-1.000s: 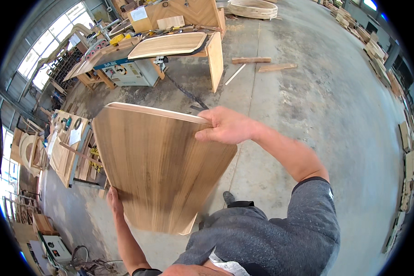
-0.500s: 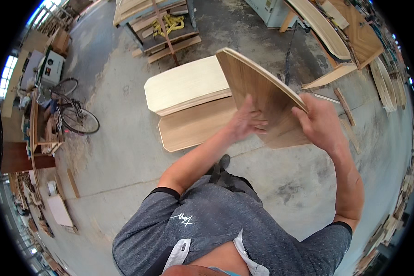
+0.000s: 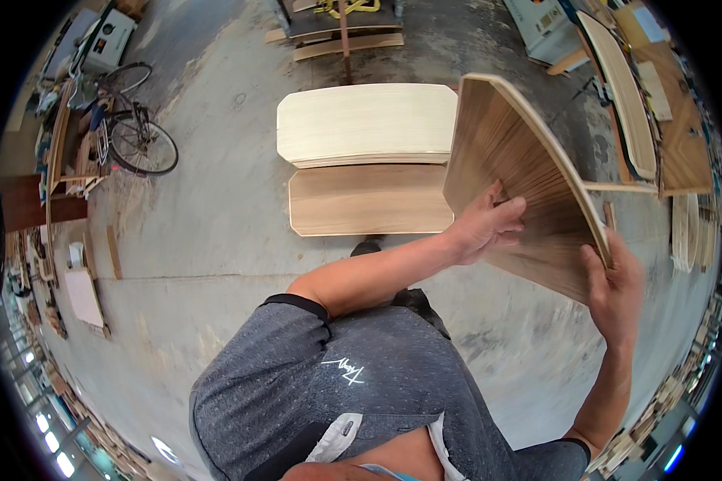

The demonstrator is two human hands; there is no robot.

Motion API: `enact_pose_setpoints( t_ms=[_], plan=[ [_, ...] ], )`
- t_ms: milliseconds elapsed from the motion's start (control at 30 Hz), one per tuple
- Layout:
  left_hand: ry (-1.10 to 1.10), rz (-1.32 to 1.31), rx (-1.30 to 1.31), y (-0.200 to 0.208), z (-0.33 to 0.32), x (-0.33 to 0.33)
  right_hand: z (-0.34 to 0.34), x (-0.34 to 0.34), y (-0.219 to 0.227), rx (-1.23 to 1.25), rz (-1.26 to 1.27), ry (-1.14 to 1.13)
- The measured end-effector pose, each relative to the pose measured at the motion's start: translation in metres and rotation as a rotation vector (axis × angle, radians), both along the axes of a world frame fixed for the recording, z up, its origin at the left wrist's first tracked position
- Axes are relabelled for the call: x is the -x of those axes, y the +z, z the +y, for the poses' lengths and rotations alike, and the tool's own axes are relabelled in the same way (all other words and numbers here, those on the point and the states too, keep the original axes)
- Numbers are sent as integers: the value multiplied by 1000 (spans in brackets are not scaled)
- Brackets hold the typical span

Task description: The person handles a large wooden panel and a smaller wooden frame in a workshop. They place the frame onto the panel and use a marker to write on the wood. A coworker assists by holding the frame steady while the person marks the surface.

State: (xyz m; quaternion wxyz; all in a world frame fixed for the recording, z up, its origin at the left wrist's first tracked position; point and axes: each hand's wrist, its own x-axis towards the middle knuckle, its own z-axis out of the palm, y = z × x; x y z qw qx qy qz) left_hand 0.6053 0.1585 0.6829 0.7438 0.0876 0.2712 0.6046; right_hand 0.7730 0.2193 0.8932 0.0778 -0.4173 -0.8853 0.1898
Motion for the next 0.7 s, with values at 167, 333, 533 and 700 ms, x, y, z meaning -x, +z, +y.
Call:
enact_pose_setpoints(
  t_ms=[167, 333, 533, 700],
  plan=[
    [89, 254, 23, -64, -10, 53, 55, 37, -14, 120, 133, -157],
    [296, 489, 423, -171, -92, 107, 115, 88, -69, 268, 506, -167],
    [606, 561, 846, -306, -246, 151, 165, 172, -195, 464, 754, -239],
    [636, 516, 1074, -304, -300, 148, 181, 233, -298, 606, 891, -278]
  ],
)
